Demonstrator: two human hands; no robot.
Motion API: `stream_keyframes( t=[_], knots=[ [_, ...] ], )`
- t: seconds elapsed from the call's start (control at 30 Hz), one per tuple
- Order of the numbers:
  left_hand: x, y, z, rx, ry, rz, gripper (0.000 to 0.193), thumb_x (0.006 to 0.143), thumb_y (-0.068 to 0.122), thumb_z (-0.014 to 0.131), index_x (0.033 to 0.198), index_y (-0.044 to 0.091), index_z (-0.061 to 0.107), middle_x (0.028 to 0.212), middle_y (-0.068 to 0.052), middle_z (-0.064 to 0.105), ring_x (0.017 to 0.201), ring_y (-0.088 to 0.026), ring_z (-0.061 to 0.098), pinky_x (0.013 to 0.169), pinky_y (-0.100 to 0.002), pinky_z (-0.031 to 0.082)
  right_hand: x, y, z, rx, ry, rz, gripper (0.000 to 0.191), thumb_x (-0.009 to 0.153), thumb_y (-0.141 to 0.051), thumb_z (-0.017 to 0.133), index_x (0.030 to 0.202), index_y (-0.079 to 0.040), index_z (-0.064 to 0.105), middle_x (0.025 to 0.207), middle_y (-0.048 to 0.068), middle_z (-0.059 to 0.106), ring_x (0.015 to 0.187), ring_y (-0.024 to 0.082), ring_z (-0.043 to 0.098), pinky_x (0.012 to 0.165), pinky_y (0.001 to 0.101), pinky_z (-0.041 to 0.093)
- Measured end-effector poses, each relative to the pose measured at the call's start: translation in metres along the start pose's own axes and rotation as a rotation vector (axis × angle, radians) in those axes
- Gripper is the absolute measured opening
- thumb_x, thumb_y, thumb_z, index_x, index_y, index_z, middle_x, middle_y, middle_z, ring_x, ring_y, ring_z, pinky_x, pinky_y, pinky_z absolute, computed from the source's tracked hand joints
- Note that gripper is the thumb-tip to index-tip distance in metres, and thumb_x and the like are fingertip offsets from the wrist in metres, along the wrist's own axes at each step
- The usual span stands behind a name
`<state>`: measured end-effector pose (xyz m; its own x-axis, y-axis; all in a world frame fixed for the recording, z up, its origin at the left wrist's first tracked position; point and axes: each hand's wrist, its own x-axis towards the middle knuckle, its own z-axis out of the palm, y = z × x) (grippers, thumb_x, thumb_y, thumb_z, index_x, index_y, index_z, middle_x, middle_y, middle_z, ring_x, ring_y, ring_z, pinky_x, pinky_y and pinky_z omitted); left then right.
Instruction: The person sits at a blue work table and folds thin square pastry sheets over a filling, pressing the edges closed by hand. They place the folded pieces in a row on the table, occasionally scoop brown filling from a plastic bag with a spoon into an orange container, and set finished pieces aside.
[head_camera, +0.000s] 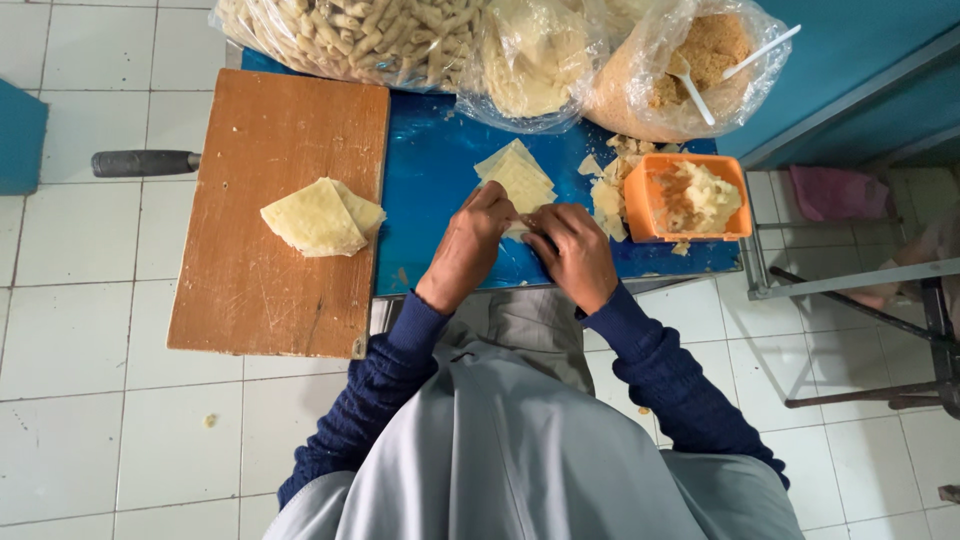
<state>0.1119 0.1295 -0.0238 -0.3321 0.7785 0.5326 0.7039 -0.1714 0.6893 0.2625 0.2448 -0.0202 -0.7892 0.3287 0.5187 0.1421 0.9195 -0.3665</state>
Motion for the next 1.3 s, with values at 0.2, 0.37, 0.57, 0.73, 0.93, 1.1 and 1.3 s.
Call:
stream_keyframes(
  t=[0.2, 0.37, 0.57, 0.73, 0.93, 1.1, 1.3],
  knots=[
    [-0.002, 0.007, -0.007, -0.065, -0.055, -0.088, 0.028, 0.074, -0.012, 0.072, 0.1, -0.001, 0.07, 0.102, -0.014, 0.057, 0.098, -0.034, 0.063, 0.078, -0.041, 0.053, 0.002, 0.001, 0.0, -0.009, -0.001, -0.009, 0.014, 0.092, -0.007, 0.077, 0.105, -0.004, 0.075, 0.101, 0.006, 0.07, 0.094, 0.028, 0.065, 0.08, 0.0398, 0.054],
    [-0.003, 0.008, -0.001, 0.011, -0.02, -0.053, 0.014, 0.082, -0.005, 0.071, 0.093, -0.001, 0.064, 0.104, -0.012, 0.057, 0.101, -0.035, 0.062, 0.08, -0.043, 0.053, 0.003, -0.001, 0.004, -0.08, 0.014, -0.061, 0.012, 0.091, -0.006, 0.076, 0.102, -0.003, 0.073, 0.099, 0.008, 0.069, 0.093, 0.03, 0.064, 0.08, 0.041, 0.053],
    [0.001, -0.003, 0.003, 0.017, -0.038, -0.033, 0.011, 0.084, -0.002, 0.07, 0.087, -0.001, 0.059, 0.103, -0.013, 0.055, 0.102, -0.036, 0.061, 0.081, -0.044, 0.052, 0.005, 0.004, 0.002, 0.019, -0.01, -0.003, 0.015, 0.09, -0.009, 0.079, 0.101, -0.003, 0.071, 0.096, 0.009, 0.068, 0.092, 0.03, 0.064, 0.078, 0.0421, 0.052],
    [0.003, -0.003, 0.003, -0.027, -0.038, -0.077, 0.012, 0.086, -0.002, 0.069, 0.093, 0.001, 0.061, 0.108, -0.013, 0.057, 0.103, -0.035, 0.062, 0.081, -0.044, 0.053, 0.006, 0.011, 0.007, -0.02, -0.033, -0.018, 0.012, 0.091, -0.01, 0.079, 0.096, -0.002, 0.071, 0.095, 0.008, 0.069, 0.093, 0.03, 0.064, 0.079, 0.0422, 0.053],
    [0.0, 0.003, -0.004, 0.019, -0.04, 0.013, 0.02, 0.081, 0.001, 0.072, 0.099, 0.003, 0.063, 0.111, -0.014, 0.055, 0.107, -0.035, 0.06, 0.082, -0.044, 0.052, 0.015, 0.022, 0.009, 0.127, -0.041, 0.114, 0.019, 0.082, -0.012, 0.083, 0.092, 0.0, 0.072, 0.091, 0.013, 0.064, 0.09, 0.032, 0.062, 0.075, 0.0422, 0.051],
    [0.003, 0.002, 0.001, 0.055, -0.041, -0.027, 0.015, 0.087, 0.0, 0.071, 0.099, 0.001, 0.062, 0.11, -0.012, 0.054, 0.107, -0.034, 0.059, 0.084, -0.043, 0.052, 0.011, 0.012, 0.005, 0.163, -0.068, 0.2, 0.019, 0.087, -0.01, 0.081, 0.102, -0.002, 0.072, 0.093, 0.009, 0.067, 0.088, 0.028, 0.064, 0.074, 0.0402, 0.052],
    [0.003, 0.002, 0.002, 0.06, -0.026, -0.03, 0.014, 0.086, 0.0, 0.071, 0.094, 0.001, 0.059, 0.108, -0.012, 0.055, 0.105, -0.034, 0.059, 0.085, -0.044, 0.052, 0.011, 0.004, 0.006, -0.017, -0.008, 0.028, 0.015, 0.088, -0.009, 0.081, 0.097, -0.003, 0.071, 0.093, 0.008, 0.066, 0.09, 0.03, 0.062, 0.077, 0.0427, 0.051]
  ],
)
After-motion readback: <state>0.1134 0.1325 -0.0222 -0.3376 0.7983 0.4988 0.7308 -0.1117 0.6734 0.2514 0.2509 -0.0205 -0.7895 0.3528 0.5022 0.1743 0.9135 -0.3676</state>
